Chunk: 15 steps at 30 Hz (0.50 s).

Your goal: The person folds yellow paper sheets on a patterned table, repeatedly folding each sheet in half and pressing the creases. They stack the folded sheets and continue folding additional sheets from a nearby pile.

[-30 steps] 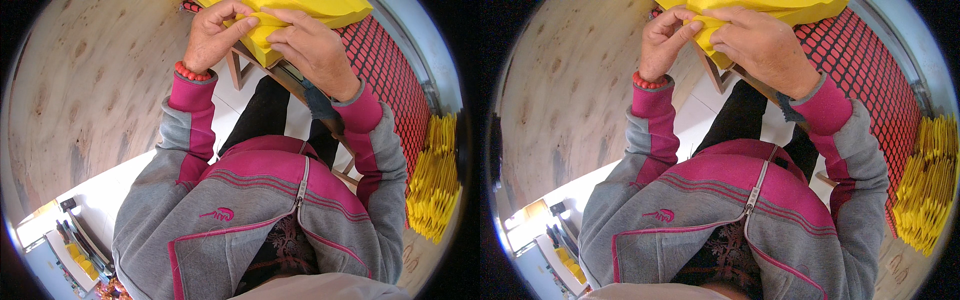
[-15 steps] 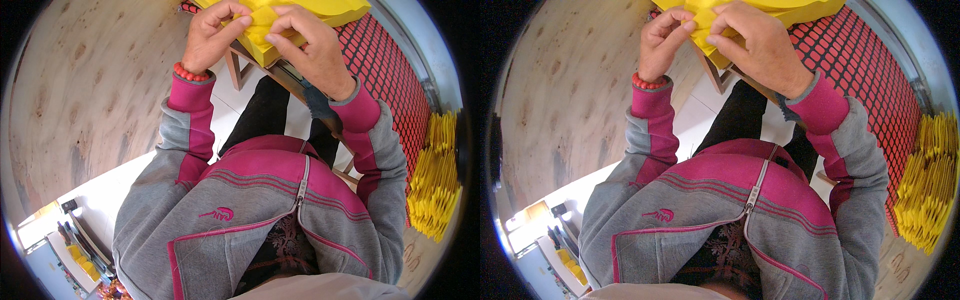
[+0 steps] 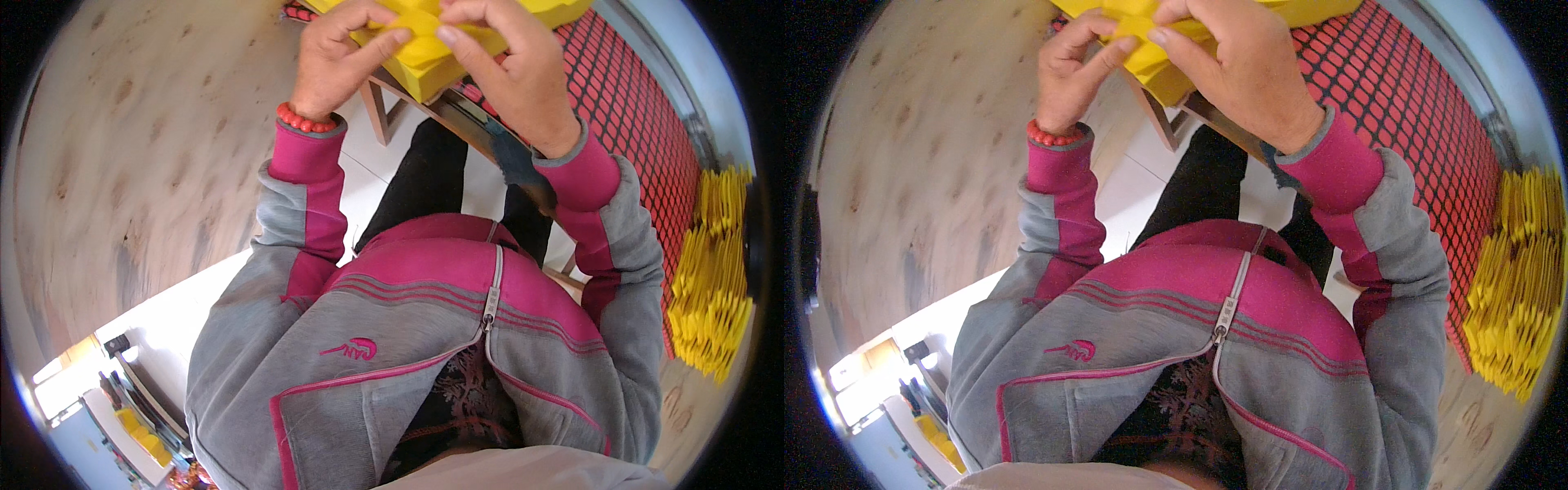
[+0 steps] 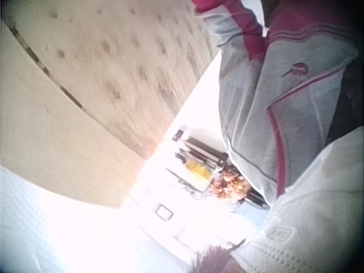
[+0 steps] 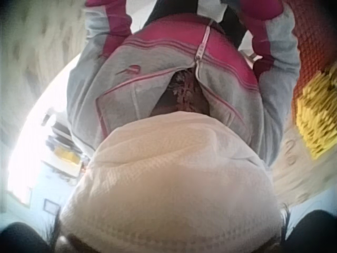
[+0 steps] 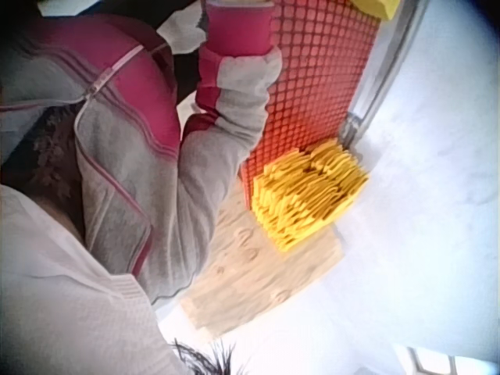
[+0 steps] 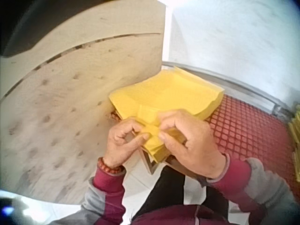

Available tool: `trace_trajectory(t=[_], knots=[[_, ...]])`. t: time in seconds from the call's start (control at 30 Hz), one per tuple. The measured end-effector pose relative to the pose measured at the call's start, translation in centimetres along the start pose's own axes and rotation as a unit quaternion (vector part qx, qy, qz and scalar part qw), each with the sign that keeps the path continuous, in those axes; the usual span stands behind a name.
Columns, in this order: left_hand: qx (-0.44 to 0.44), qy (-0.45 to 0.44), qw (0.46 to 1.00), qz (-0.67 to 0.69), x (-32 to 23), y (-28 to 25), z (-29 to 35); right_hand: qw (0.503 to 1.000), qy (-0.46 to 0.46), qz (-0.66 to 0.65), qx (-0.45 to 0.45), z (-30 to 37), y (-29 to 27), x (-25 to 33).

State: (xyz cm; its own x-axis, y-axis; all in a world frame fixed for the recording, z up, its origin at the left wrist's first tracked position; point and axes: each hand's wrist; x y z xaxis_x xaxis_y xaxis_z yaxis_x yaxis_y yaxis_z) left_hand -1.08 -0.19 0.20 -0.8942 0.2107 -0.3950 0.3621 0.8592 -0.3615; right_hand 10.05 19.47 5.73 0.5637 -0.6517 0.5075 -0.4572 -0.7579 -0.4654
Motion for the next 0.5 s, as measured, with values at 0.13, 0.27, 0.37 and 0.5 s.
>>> trace_trajectory(t=[0.13,0.27,0.37,0.5], knots=[[-0.090,-0.116,0.984,0.102,-0.2,1.1,0.8,0.992,0.054,0.117,0.007,4.6,-3.7,2.0],[-0.159,-0.105,0.972,0.134,0.7,2.1,0.6,0.975,0.122,0.010,0.186,13.0,-3.1,0.1],[-0.171,-0.099,0.974,0.113,0.5,2.3,0.2,0.944,0.211,0.108,0.231,19.1,-3.8,-3.2],[-0.178,-0.081,0.976,0.097,-0.1,2.5,-0.1,0.902,0.270,0.287,0.177,24.3,-4.5,-7.6]])
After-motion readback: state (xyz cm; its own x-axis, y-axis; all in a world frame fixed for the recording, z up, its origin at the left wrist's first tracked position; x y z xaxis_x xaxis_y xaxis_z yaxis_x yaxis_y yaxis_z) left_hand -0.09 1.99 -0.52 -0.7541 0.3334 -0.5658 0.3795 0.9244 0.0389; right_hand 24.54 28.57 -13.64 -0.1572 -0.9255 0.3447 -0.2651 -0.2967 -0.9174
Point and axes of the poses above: each hand's wrist, its own z-axis away from the middle knuckle, its own y-axis out of the palm, x = y × z, and after that the axes turned 12 degrees about y, right-handed
